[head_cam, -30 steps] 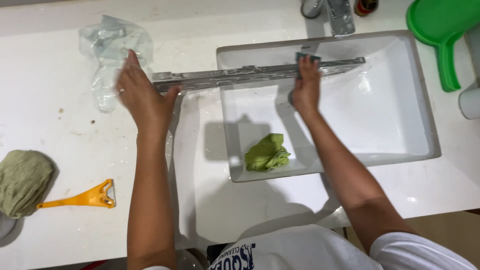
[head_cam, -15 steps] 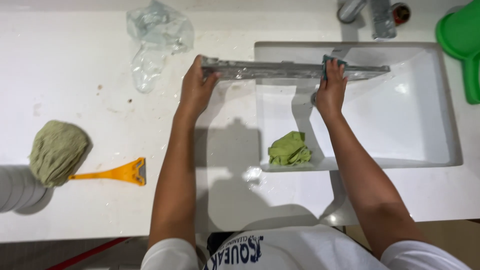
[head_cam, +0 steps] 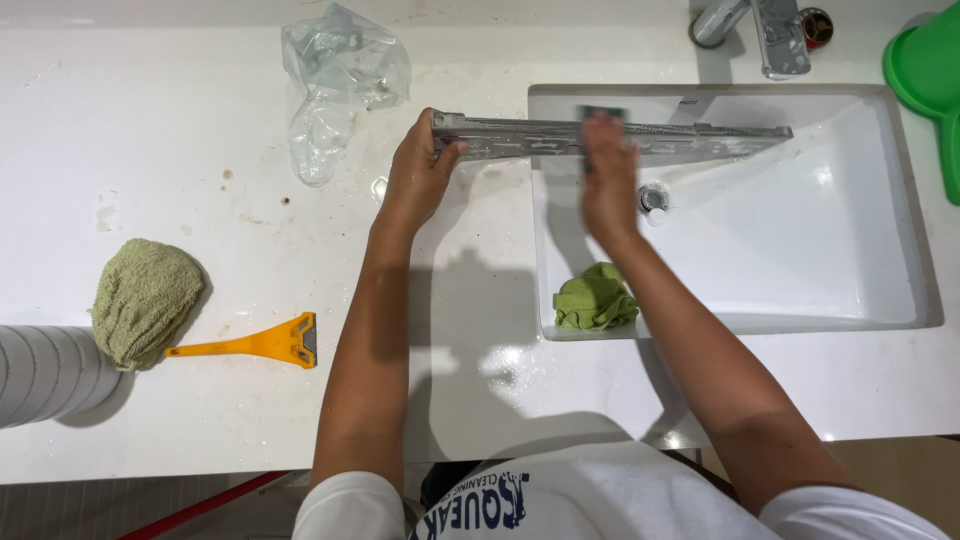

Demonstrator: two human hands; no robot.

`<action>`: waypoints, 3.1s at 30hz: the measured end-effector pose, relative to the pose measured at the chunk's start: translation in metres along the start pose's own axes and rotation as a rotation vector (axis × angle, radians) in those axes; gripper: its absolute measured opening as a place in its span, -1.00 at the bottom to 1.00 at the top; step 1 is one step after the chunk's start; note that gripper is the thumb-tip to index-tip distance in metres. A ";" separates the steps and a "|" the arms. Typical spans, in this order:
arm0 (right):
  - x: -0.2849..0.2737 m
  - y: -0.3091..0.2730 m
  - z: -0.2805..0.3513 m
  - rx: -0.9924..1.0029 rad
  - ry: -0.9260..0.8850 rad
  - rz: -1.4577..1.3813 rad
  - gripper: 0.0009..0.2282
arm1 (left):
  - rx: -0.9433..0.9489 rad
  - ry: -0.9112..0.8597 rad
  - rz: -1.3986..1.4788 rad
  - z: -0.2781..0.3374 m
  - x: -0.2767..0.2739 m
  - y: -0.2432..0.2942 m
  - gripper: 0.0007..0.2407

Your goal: Cleaning a metal drain cover using a sponge and soap in a sink.

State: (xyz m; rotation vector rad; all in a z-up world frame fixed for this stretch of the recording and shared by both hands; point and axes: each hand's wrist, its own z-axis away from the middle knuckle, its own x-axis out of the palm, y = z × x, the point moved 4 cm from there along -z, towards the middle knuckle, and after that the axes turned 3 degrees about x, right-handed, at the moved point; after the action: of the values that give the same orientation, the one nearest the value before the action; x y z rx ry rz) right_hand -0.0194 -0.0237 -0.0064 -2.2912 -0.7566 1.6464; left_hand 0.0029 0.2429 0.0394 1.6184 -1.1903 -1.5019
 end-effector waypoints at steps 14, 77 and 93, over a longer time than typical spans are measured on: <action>0.002 0.078 -0.004 0.048 0.064 -0.132 -0.55 | 0.106 0.023 -0.017 -0.005 0.009 -0.008 -0.83; 0.044 0.104 -0.033 0.175 -0.095 -0.075 -0.77 | 0.151 0.359 1.818 -0.038 0.084 -0.057 -0.56; 0.028 0.042 -0.055 0.295 -0.321 0.076 -0.77 | 0.151 0.341 1.825 -0.037 0.083 -0.063 -0.63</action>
State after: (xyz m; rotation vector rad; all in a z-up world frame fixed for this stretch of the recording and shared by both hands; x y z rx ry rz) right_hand 0.0505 -0.0373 -0.0293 -1.9005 -0.4490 2.0370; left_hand 0.0475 0.1883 -0.0456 0.2612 -1.6802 0.0556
